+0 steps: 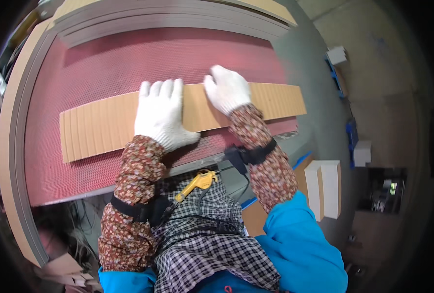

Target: Sanding the surfaces and edges of a wooden board using sandpaper in a workshop environment.

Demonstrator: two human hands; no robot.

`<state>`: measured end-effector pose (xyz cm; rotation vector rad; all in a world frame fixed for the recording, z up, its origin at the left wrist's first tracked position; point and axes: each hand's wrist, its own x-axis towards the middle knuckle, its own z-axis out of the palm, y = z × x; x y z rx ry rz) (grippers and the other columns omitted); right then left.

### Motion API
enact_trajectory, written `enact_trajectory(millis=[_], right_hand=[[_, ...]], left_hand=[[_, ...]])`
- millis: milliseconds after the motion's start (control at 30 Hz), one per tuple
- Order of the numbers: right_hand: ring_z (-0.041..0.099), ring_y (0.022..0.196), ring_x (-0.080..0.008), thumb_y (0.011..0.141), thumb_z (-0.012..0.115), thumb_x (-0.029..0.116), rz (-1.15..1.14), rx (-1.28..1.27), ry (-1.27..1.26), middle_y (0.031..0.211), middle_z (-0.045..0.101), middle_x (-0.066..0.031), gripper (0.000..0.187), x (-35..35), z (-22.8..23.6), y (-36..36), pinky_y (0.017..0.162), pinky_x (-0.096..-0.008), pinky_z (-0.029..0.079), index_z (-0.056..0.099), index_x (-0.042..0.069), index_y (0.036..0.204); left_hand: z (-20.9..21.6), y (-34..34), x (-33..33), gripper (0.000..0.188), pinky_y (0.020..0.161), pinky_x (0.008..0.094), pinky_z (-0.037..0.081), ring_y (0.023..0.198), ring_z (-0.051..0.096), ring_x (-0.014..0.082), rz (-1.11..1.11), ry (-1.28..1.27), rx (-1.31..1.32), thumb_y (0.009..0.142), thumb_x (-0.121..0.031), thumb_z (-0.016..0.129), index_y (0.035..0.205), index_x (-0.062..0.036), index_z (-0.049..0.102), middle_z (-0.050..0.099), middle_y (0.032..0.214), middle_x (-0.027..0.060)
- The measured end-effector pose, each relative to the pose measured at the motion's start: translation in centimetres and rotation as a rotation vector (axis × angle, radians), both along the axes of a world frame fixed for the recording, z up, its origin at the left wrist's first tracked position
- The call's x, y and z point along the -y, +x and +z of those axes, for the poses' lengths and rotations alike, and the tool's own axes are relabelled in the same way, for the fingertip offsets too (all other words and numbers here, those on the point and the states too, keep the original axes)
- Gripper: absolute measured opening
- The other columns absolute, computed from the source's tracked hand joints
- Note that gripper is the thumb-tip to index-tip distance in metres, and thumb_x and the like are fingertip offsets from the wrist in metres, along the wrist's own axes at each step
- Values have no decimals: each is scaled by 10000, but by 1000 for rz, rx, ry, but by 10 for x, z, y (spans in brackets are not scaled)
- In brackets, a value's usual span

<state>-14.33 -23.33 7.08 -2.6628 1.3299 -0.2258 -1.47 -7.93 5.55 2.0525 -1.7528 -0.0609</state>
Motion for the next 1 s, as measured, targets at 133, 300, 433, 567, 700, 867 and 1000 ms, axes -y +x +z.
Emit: enact_trajectory(millis=[133,300,433,567,700,867,1000], right_hand=[[741,947,-446,1045,551,331,-6,39,18,990,761,-251,325,7,-5,-1,874,-558,579,696,43,1090],[761,895,-408,1066,543,305,-5,5,61,988,775,-204,296,-41,-8,-36,813,-534,603,676,43,1103],[745,809,-387,1031,623,276,84,218,-77,904,757,-172,190,-89,-19,-80,726,-508,594,652,89,1011],[729,724,-389,1014,670,260,93,96,-6,803,717,-171,193,-113,-31,-109,646,-507,583,658,71,978],[719,736,-412,998,707,194,9,319,-7,806,703,-195,169,-119,-19,-94,638,-493,565,646,46,943],[717,757,-423,1007,700,197,46,301,-21,847,708,-206,172,-114,-18,-82,655,-500,567,640,40,969],[715,753,-423,1010,698,213,15,228,-35,860,710,-206,183,-114,-19,-79,660,-502,568,639,44,975]], left_hand=[[-2,-5,3,1142,1262,546,292,1371,519,396,-11,41,31,577,-489,881,1487,70,476,583,1384,220],[-11,-4,2,1050,1195,533,338,1262,572,353,7,-89,63,572,-495,875,1397,59,538,625,1247,177],[-3,1,-4,1049,1191,523,341,1256,576,332,2,-64,30,587,-497,875,1400,75,539,631,1238,175],[-10,-1,3,1148,1220,530,323,1325,546,375,-8,26,32,589,-552,870,1465,88,496,606,1328,215],[-8,2,1,1164,1224,533,323,1311,558,376,3,43,48,598,-571,868,1477,91,486,606,1319,216],[-13,-1,2,1155,1205,521,336,1291,565,369,12,22,45,599,-566,866,1468,95,489,607,1305,216],[-11,2,1,1137,1209,527,330,1285,564,372,2,28,24,596,-563,868,1450,90,499,607,1295,216]])
